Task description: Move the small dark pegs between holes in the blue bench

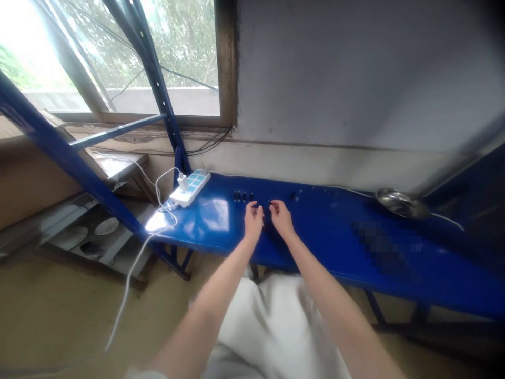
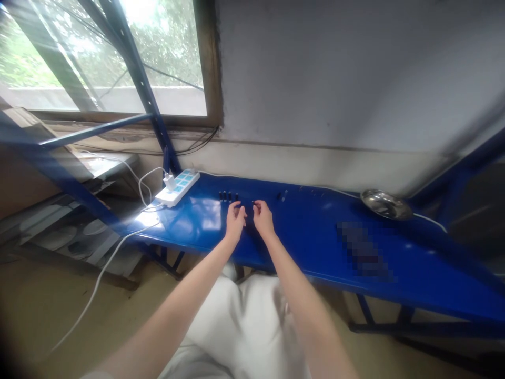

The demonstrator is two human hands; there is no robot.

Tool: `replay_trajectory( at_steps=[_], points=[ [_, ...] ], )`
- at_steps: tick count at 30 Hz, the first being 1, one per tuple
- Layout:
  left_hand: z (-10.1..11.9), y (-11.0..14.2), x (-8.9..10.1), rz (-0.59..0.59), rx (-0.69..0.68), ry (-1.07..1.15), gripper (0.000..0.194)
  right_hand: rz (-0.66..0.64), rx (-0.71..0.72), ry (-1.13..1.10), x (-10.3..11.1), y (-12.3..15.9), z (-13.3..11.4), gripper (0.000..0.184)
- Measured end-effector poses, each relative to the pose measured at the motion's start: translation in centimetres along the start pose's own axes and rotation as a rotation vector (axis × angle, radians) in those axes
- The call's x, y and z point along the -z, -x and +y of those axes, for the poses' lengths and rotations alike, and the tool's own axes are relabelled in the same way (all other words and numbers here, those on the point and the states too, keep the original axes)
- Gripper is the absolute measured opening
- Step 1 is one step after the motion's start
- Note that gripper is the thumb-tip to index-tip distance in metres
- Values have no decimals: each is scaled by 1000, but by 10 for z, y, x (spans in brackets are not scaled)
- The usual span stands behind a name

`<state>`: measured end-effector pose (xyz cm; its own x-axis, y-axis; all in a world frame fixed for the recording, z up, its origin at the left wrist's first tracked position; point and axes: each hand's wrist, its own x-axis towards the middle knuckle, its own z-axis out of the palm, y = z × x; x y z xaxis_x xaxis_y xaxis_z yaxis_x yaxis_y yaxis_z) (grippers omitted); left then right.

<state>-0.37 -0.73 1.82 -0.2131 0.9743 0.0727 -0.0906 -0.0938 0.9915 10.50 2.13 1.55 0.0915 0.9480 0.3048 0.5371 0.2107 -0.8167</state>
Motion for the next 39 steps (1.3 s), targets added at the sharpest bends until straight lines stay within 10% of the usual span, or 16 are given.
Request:
replay_trajectory(
  at_steps=[10,39],
  points=[
    [-8,3,-6,-203,-328,-273,16,217,-147,-211,8,29,-12,36],
    [-4,3,-2,-162,-104,-136,35,226,-167,-181,7,34,-11,48]
  ],
)
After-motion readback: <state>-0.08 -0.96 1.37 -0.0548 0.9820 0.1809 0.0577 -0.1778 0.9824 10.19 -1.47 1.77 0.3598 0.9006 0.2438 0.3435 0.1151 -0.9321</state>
